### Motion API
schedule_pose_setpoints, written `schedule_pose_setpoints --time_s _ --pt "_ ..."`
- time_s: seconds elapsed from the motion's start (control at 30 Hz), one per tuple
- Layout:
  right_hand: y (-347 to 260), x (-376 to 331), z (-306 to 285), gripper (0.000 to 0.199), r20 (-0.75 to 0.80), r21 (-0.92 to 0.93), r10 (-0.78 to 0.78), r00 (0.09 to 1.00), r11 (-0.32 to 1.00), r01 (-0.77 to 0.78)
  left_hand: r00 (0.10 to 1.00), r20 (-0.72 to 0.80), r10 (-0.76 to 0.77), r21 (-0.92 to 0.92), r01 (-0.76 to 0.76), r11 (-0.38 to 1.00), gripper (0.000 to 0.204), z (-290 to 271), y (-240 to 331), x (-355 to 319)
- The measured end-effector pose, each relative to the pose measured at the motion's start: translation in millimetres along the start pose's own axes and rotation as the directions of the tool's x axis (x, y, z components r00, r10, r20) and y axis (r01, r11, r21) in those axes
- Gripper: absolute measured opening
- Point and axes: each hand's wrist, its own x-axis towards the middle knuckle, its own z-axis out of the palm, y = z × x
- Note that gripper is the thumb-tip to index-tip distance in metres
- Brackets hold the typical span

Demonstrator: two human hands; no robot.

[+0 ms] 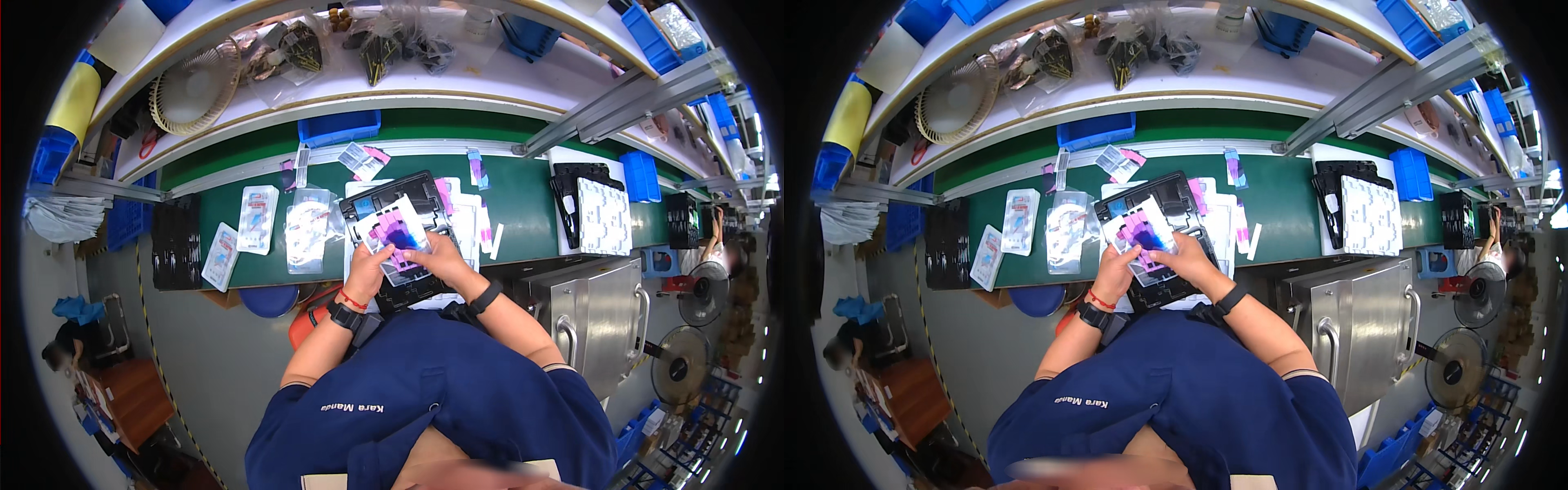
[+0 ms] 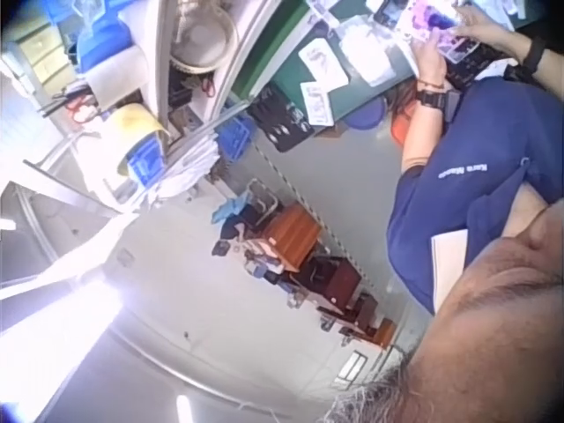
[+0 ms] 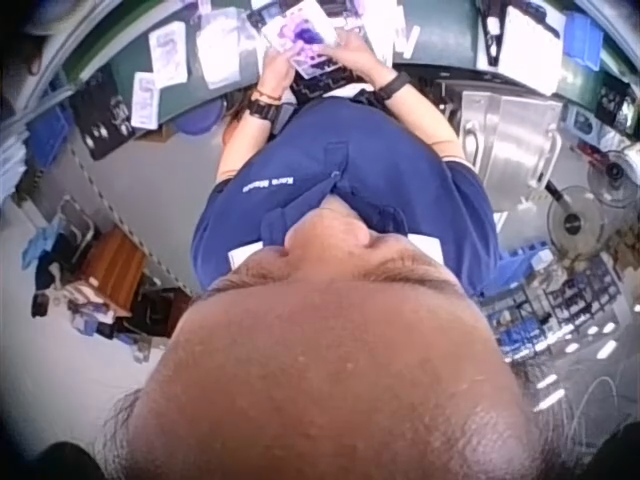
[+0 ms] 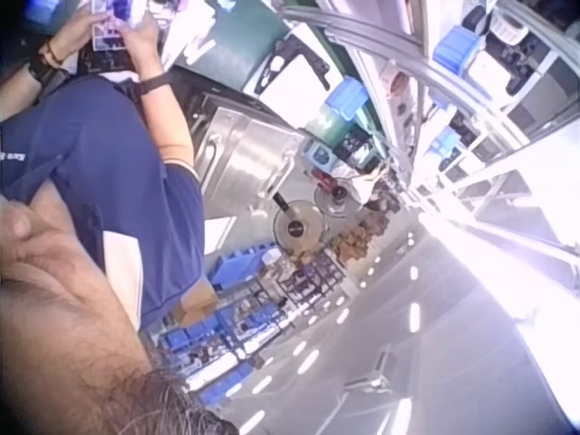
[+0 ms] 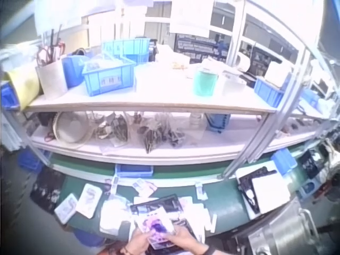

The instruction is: Placing electronic components and small bags into a tray and using a vacuum sealer.

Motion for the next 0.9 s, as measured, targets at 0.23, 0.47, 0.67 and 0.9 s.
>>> schedule_pose_setpoints --time_s 0.23,0.47,0.67,0.9 --pt "-1 11 -7 0.028 -0.092 -0.082 -0.247 0.965 0.967 0.240 0.997 0.049 0.061 0.073 -0.065 0.995 0.029 5 0 12" --pt "-29 81 -78 0.024 -0.250 0.039 -0.271 0.930 0.957 0.289 0.990 -0.050 0.135 0.407 -0.104 0.908 0.025 -15 1 3" --pt "-44 167 -135 0.030 -0.332 -0.024 -0.207 0.920 0.977 0.211 0.975 -0.114 0.190 0.660 -0.068 0.748 0.010 -45 -4 -32" --pt "-12 226 -134 0.038 -0.254 -0.668 -0.268 0.929 0.744 0.032 0.936 0.256 0.242 0.967 -0.251 -0.051 0.033 -28 -1 -57"
